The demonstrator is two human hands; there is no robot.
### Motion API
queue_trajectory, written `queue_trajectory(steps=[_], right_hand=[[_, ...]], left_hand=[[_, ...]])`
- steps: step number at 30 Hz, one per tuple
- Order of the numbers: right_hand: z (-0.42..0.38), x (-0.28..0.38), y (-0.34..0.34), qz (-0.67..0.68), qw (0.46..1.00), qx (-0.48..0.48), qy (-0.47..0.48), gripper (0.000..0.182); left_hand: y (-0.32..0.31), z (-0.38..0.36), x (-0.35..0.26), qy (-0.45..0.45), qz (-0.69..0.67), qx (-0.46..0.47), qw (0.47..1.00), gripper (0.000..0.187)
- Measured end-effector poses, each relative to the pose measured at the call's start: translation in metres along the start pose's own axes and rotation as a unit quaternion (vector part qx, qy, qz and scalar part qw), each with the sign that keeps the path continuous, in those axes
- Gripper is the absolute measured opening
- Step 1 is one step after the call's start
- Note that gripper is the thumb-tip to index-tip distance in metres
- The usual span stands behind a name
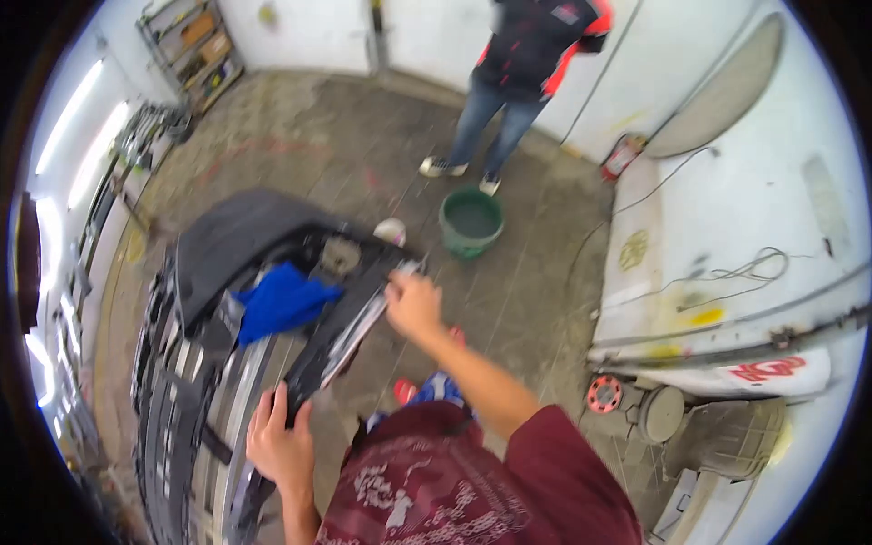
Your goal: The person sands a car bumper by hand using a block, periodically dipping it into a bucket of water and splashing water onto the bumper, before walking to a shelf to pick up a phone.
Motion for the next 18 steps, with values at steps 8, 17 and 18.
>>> queue_trajectory(steps=[8,17,18], right_hand=[[-0.091,0.106,0.024,0.073,0.982,0.032,0.169,0.035],[0.013,-0.078,0.061,0.099,0.988,-0.106,0.05,0.036],[0.009,-0.096,0.074,0.103,0.989,-0.096,0.038,0.037]], left_hand=[[0.009,-0.003,0.008,0.034,-0.074,0.067,0.994,0.056],[0.028,-0.004,-0.001,-0.019,0.032,0.019,0.999,0.043],[0.022,-0.009,-0.002,-0.045,0.063,-0.028,0.997,0.043]])
Point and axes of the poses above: each hand's wrist, its own z-axis towards the middle knuckle, its own y-axis out of the back of the hand, x = y × z, the point moved 4 cm from there along z, towards the middle knuckle, and after that the axes turned 10 degrees about z, right-handed, at the moved point
